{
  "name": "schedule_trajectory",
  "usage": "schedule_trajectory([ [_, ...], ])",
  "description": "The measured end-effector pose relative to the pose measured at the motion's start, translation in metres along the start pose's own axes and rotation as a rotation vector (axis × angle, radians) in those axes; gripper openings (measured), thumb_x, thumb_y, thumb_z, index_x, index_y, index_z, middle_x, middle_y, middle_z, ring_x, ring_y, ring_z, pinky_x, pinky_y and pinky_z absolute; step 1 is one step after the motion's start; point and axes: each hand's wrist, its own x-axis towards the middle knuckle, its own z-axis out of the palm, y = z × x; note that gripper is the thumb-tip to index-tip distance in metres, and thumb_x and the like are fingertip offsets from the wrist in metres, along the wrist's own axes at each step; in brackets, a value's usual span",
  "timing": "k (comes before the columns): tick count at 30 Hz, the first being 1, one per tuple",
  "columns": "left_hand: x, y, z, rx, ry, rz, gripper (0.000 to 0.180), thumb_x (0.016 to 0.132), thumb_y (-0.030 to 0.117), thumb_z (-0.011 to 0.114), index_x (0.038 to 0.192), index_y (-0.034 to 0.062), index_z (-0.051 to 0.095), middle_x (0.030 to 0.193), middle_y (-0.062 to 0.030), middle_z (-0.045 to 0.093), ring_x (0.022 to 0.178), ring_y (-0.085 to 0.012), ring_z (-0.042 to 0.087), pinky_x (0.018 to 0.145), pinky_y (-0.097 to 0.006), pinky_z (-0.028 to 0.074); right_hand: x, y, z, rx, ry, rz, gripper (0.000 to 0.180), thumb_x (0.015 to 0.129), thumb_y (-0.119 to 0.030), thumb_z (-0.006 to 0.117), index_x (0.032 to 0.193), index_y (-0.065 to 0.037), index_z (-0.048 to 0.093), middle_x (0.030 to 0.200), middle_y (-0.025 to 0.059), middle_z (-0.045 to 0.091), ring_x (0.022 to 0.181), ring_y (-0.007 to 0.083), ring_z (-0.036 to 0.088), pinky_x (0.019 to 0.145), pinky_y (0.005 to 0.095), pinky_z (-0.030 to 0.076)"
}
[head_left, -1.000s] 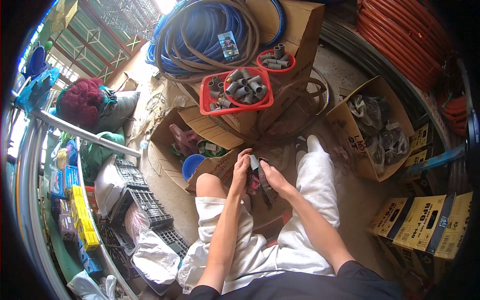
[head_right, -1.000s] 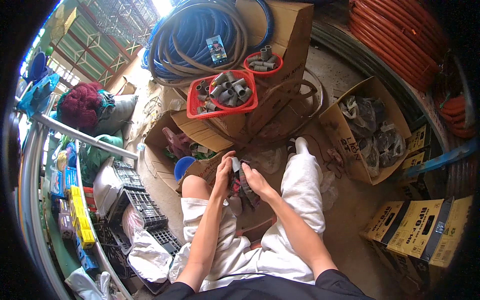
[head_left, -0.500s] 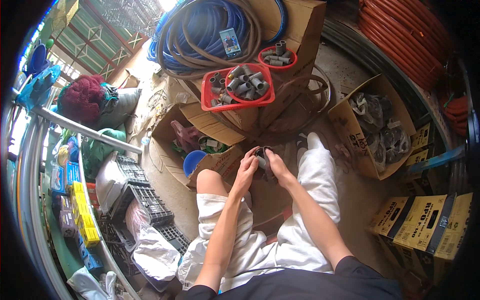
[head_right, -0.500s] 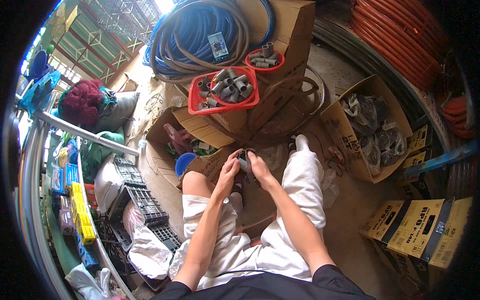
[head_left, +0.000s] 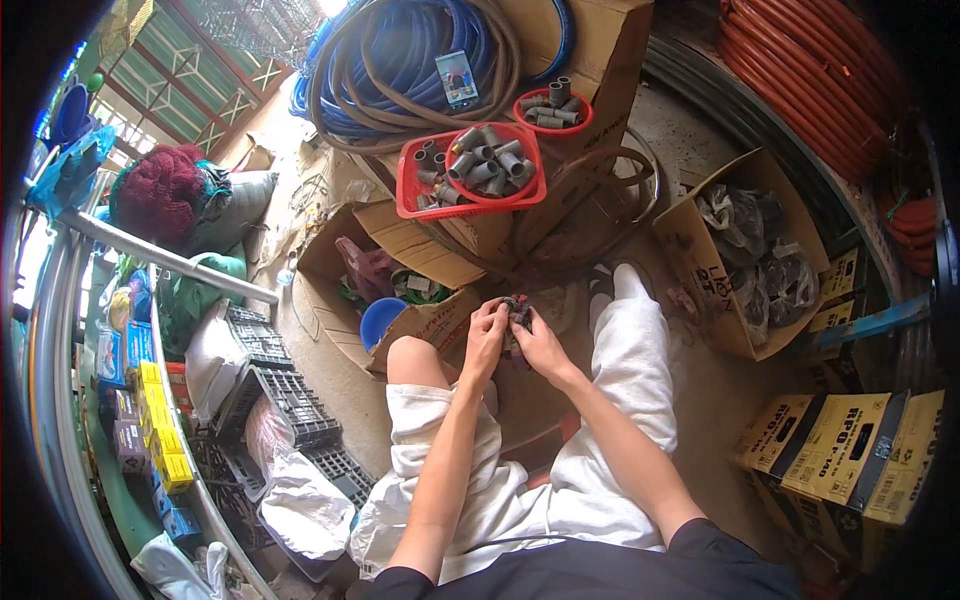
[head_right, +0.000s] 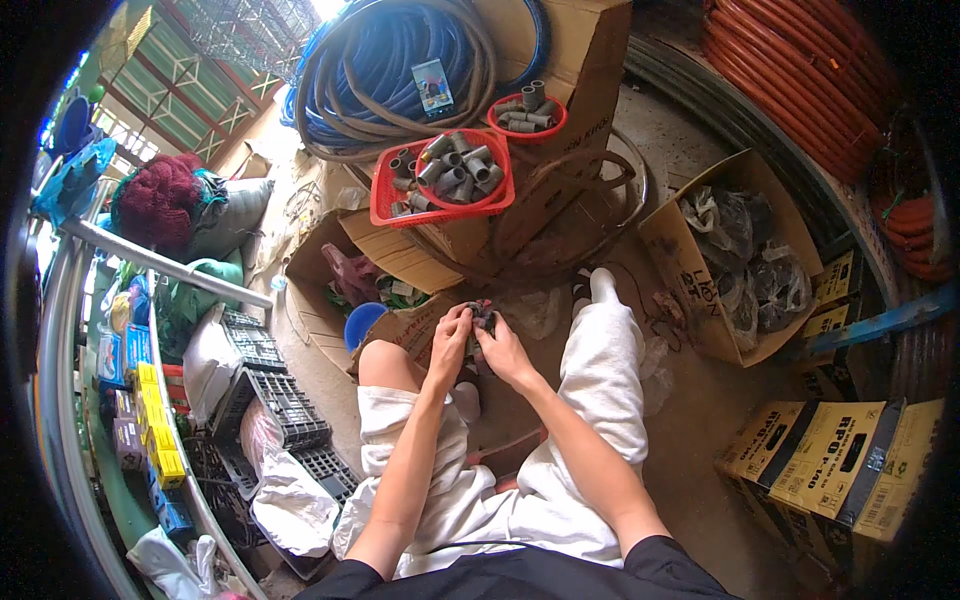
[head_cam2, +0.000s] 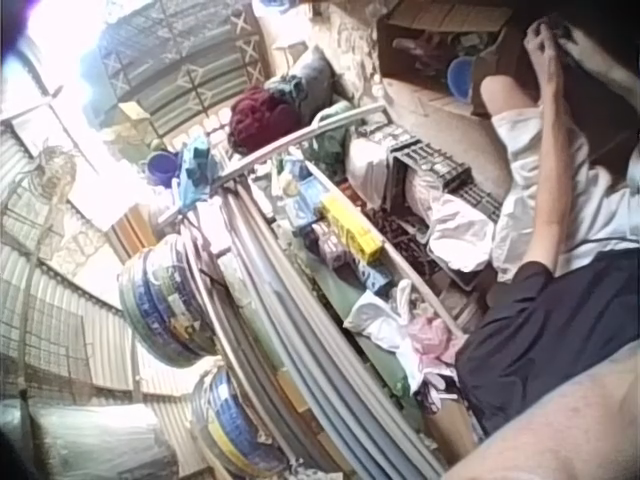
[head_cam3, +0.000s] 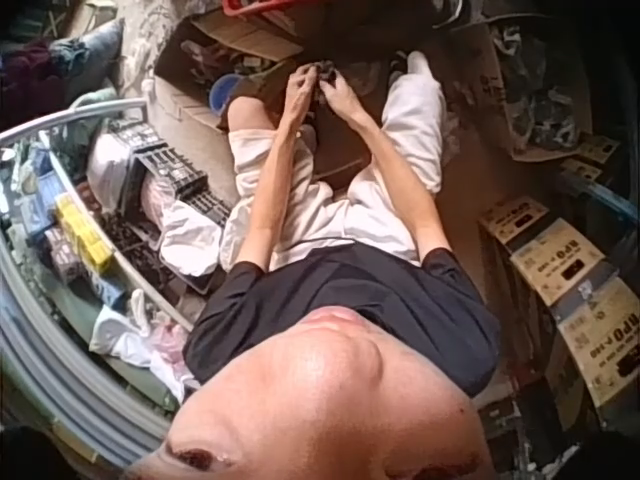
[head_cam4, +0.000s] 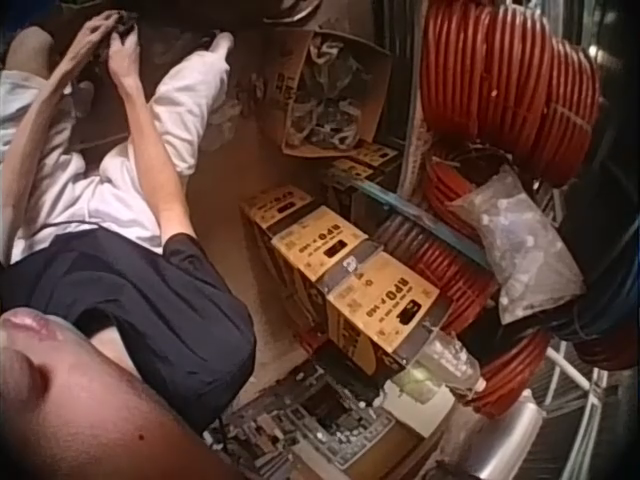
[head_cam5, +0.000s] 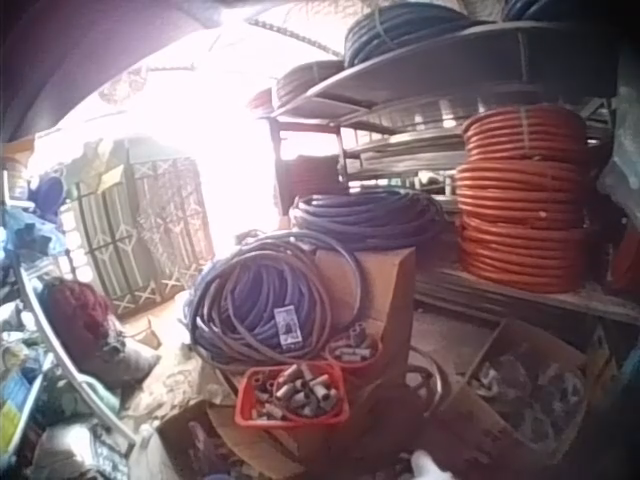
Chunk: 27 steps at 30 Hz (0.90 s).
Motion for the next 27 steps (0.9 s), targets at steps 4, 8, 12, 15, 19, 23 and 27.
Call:
schedule_trajectory([
  [4,-0.013,0.013,0.017,0.144,0.070,0.279,0.039,0.106,0.027,0.052,0.101,-0.0052,0.072,0.135,-0.0090,0.060,0.120,-0.0238,0.050,0.105,-0.034,0.036,0.006,-0.017,-0.009,-0.040,-0.015,0.226,0.054,0.101,-0.045,0.051,0.108,0.007,0.065,0.093,0.0246,0.070,0.094,0.0322,0.069,0.083,0.0423,0.051],
  [8,-0.002,0.002,-0.013,-0.020,0.242,0.039,0.040,0.107,0.026,0.049,0.094,-0.0050,0.072,0.127,-0.0076,0.062,0.101,-0.0161,0.057,0.091,-0.030,0.044,-0.009,-0.008,0.009,-0.047,-0.159,0.233,0.068,0.099,-0.052,0.048,0.103,0.013,0.065,0.101,0.0334,0.068,0.104,0.0401,0.067,0.087,0.0445,0.050],
  [12,-0.006,0.018,0.020,0.119,0.045,0.179,0.036,0.107,0.023,0.049,0.099,-0.0049,0.070,0.124,-0.0064,0.065,0.109,-0.0179,0.055,0.096,-0.031,0.042,0.017,0.025,-0.018,-0.088,-0.127,0.250,0.068,0.099,-0.052,0.047,0.102,0.013,0.064,0.098,0.0309,0.069,0.101,0.0392,0.068,0.085,0.0445,0.050],
  [15,-0.010,0.007,0.008,0.024,0.111,0.123,0.036,0.107,0.026,0.050,0.103,-0.0042,0.069,0.114,-0.0068,0.069,0.113,-0.0186,0.053,0.098,-0.031,0.040,0.005,0.005,-0.001,-0.035,-0.134,0.289,0.069,0.099,-0.053,0.045,0.104,0.013,0.065,0.094,0.0286,0.069,0.095,0.0361,0.068,0.085,0.0445,0.049],
  [19,-0.004,0.000,-0.007,-0.295,0.170,-0.211,0.039,0.108,0.027,0.047,0.097,-0.0010,0.072,0.111,-0.0067,0.069,0.113,-0.0182,0.053,0.099,-0.031,0.039,-0.007,0.000,0.003,-0.127,-0.203,0.284,0.069,0.100,-0.053,0.042,0.101,0.012,0.067,0.105,0.0377,0.066,0.113,0.0479,0.062,0.093,0.0481,0.048],
  [23,-0.013,0.019,0.024,-0.029,0.093,0.143,0.036,0.106,0.022,0.051,0.094,-0.0046,0.072,0.119,-0.0072,0.069,0.118,-0.0201,0.050,0.103,-0.033,0.037,0.014,0.003,-0.015,-0.170,-0.145,0.196,0.063,0.100,-0.050,0.043,0.110,0.009,0.063,0.106,0.0385,0.064,0.109,0.0511,0.061,0.090,0.0529,0.049],
  [27,-0.012,-0.001,0.002,-0.286,0.345,-0.128,0.035,0.106,0.024,0.050,0.098,-0.0029,0.072,0.099,-0.0045,0.070,0.088,-0.0129,0.059,0.081,-0.029,0.048,-0.012,-0.038,-0.012,-0.367,-0.139,0.055,0.042,0.098,-0.040,0.049,0.114,-0.003,0.060,0.101,0.0347,0.066,0.099,0.0545,0.060,0.086,0.0604,0.048],
])
